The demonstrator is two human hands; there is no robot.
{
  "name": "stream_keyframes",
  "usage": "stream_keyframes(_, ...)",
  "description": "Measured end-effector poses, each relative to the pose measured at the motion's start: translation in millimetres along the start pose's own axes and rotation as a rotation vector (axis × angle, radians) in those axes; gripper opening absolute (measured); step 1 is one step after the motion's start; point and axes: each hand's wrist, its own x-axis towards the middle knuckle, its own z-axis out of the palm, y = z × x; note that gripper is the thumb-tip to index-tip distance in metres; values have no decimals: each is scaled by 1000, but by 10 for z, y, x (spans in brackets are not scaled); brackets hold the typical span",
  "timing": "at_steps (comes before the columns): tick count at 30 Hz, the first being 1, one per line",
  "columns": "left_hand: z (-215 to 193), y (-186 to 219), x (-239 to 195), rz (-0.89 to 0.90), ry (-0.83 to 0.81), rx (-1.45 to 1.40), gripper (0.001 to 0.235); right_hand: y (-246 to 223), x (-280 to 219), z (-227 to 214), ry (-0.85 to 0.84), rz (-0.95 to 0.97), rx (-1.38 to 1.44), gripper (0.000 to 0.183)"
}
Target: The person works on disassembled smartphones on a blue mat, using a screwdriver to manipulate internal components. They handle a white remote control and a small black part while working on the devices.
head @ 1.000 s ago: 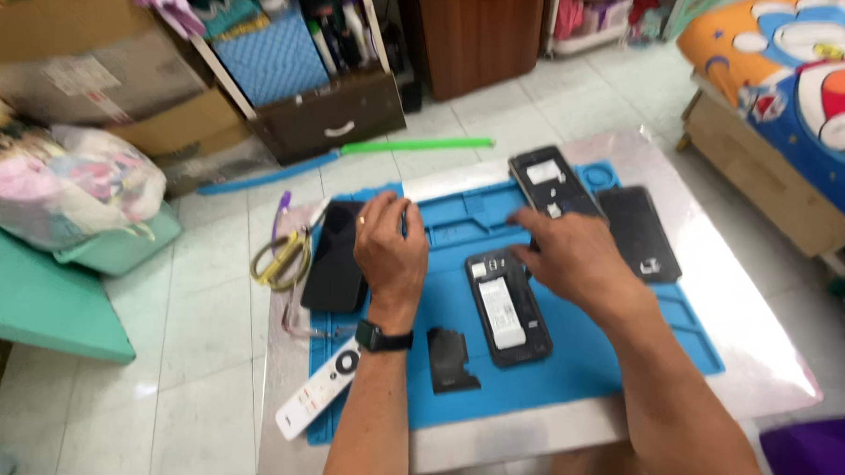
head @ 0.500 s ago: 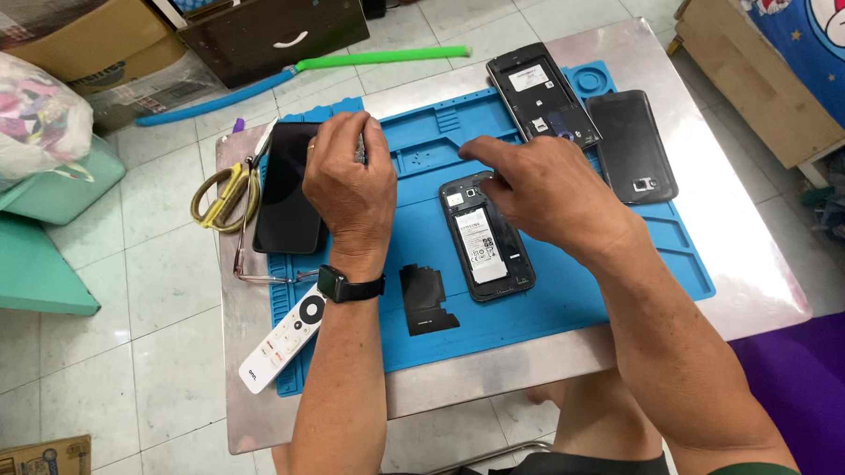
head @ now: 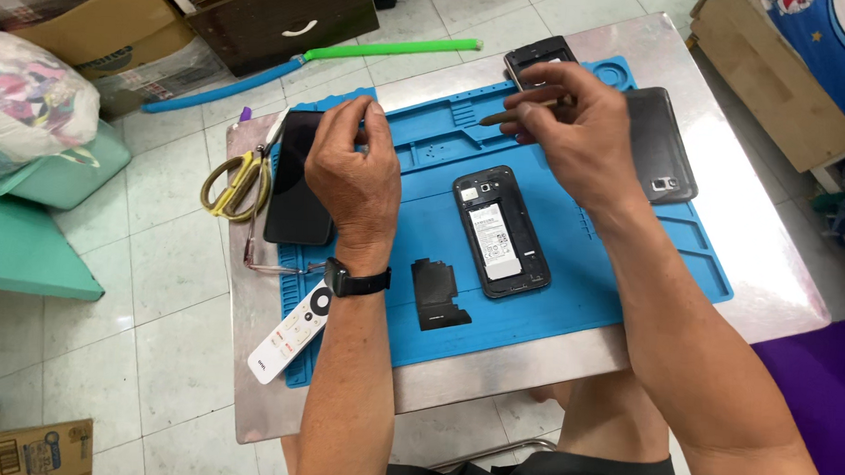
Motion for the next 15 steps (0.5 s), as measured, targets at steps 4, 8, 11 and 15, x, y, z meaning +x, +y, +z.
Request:
stream_keyframes(4,-27,-61,17,-15,30,-11,20,183,31,112,-4,80,-9,29)
stream_keyframes(8,7,-213,-24,-108,-21,-44,17,425,29,242,28,42,119,35)
stream_keyframes(11,2,-184,-32,-113,-20,-58,18,431,27,300,-1,26,65,34)
stream_keyframes(15,8,-160,-17,-120,-2,-63,18,416,24,321,-25,50,35,36)
